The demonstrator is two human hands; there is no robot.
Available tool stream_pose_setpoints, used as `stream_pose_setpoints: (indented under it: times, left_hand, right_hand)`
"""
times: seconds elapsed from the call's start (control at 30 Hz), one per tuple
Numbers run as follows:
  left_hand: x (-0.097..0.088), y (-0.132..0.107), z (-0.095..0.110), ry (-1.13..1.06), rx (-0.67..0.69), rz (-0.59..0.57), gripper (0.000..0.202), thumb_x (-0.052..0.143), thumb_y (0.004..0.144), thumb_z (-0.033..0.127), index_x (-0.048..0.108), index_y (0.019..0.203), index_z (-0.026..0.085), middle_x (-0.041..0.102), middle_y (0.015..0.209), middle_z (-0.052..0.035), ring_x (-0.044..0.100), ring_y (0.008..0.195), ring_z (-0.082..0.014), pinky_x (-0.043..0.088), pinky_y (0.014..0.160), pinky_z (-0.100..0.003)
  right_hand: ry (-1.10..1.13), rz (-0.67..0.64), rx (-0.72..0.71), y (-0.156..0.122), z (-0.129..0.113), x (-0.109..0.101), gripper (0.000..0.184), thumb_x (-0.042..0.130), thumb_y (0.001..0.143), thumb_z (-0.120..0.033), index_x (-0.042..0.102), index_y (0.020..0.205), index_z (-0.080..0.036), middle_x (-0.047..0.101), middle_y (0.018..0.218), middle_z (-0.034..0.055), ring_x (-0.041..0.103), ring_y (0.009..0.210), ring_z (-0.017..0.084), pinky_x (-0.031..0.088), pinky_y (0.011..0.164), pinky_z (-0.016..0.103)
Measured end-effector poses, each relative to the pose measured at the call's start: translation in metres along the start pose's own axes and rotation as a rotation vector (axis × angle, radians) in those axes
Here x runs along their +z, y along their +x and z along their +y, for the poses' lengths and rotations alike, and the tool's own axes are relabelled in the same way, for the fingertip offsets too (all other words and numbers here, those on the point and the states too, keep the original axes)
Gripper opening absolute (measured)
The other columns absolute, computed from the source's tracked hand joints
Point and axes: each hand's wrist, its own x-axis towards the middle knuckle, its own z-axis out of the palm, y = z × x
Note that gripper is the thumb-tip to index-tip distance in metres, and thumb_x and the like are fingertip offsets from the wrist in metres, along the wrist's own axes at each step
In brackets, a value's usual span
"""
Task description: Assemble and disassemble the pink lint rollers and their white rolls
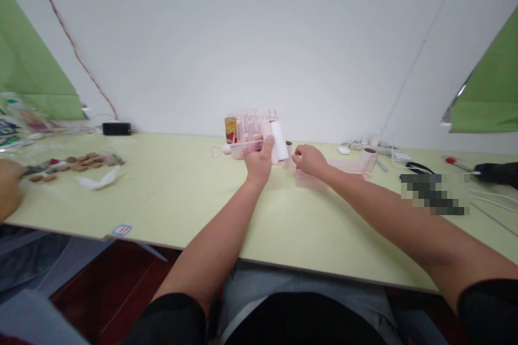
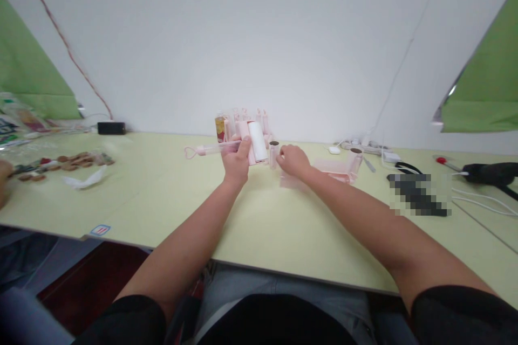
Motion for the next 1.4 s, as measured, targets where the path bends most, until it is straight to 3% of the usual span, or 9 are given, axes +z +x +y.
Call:
stream_pose_setpoints:
  times: [0.17,0.27,0.37,0.6,0.83,0.97,1.13,1.23,1.4]
  left_hand:
    - [-0.001,-0.001,0.000,0.030,-0.016,-0.016,0.027,0.067,0.076,0.042,0.063,0.074,0.016,0.062,0.071,-0.0008,0.058,0.074,-0.0141,0.045,0.069,-0.024]
    - [-0.001,0.000,-0.001,0.033,-0.014,-0.028,0.027,0.066,0.078,0.043,0.063,0.075,0.016,0.062,0.072,-0.0013,0.058,0.075,-0.0144,0.046,0.070,-0.024]
    - [-0.001,0.000,-0.002,0.045,-0.008,-0.041,0.027,0.065,0.079,0.043,0.063,0.074,0.016,0.062,0.072,-0.0014,0.059,0.076,-0.0148,0.046,0.069,-0.025]
    - [-0.002,-0.001,0.000,0.063,-0.015,-0.012,0.027,0.065,0.078,0.042,0.063,0.072,0.016,0.062,0.071,-0.0013,0.058,0.073,-0.0142,0.045,0.066,-0.023]
    - [-0.004,0.001,-0.006,0.034,0.008,-0.045,0.030,0.063,0.080,0.045,0.063,0.073,0.016,0.062,0.070,-0.0011,0.057,0.069,-0.0127,0.043,0.064,-0.022]
    - [-0.003,0.000,-0.008,0.018,0.024,-0.051,0.030,0.063,0.080,0.045,0.060,0.071,0.016,0.059,0.069,-0.0002,0.054,0.065,-0.0114,0.042,0.062,-0.022]
    - [-0.002,-0.002,-0.005,0.059,0.001,-0.034,0.031,0.065,0.077,0.046,0.060,0.070,0.016,0.059,0.067,-0.0001,0.055,0.066,-0.0120,0.042,0.063,-0.022]
    - [-0.002,-0.003,-0.005,0.069,-0.007,-0.038,0.030,0.065,0.077,0.046,0.061,0.071,0.016,0.059,0.066,0.0001,0.055,0.066,-0.0122,0.042,0.063,-0.022]
    - [-0.001,-0.002,-0.011,0.063,-0.025,-0.040,0.031,0.064,0.077,0.047,0.063,0.076,0.016,0.059,0.067,-0.0004,0.054,0.065,-0.0124,0.042,0.061,-0.023]
  right_hand:
    - [0.020,-0.137,-0.013,0.023,0.049,0.006,0.057,0.041,0.094,-0.049,0.050,0.136,-0.012,0.053,0.137,0.0162,0.051,0.124,0.025,0.036,0.101,0.032]
    - [0.032,-0.205,-0.056,0.027,0.057,0.015,0.058,0.036,0.096,-0.049,0.046,0.141,-0.013,0.047,0.144,0.0139,0.046,0.130,0.024,0.034,0.105,0.031]
    - [0.021,-0.235,-0.078,0.030,0.063,0.017,0.055,0.031,0.098,-0.045,0.051,0.136,-0.012,0.049,0.142,0.0146,0.047,0.129,0.025,0.035,0.104,0.033]
    - [-0.033,-0.230,-0.090,0.028,0.076,0.006,0.045,0.045,0.092,-0.031,0.056,0.132,-0.014,0.056,0.136,0.0124,0.053,0.124,0.024,0.037,0.103,0.032]
    - [-0.033,-0.153,-0.105,0.013,0.079,-0.016,0.046,0.040,0.095,-0.034,0.055,0.132,-0.011,0.055,0.137,0.0134,0.049,0.127,0.023,0.034,0.106,0.033]
    - [-0.027,-0.082,-0.132,-0.013,0.073,-0.039,0.052,0.042,0.094,-0.047,0.055,0.131,-0.013,0.059,0.130,0.0147,0.054,0.120,0.026,0.037,0.101,0.036]
    - [-0.086,-0.219,-0.200,-0.055,0.060,-0.050,0.068,0.059,0.077,-0.065,0.058,0.130,-0.021,0.064,0.121,0.0138,0.061,0.106,0.030,0.046,0.087,0.037]
    - [-0.093,-0.241,-0.240,-0.066,0.055,-0.047,0.061,0.063,0.076,-0.059,0.060,0.127,-0.025,0.065,0.119,0.0118,0.062,0.105,0.029,0.045,0.088,0.037]
    - [-0.067,-0.248,-0.177,-0.063,0.052,-0.043,0.060,0.067,0.076,-0.047,0.058,0.130,-0.023,0.064,0.123,0.0128,0.059,0.112,0.030,0.043,0.095,0.037]
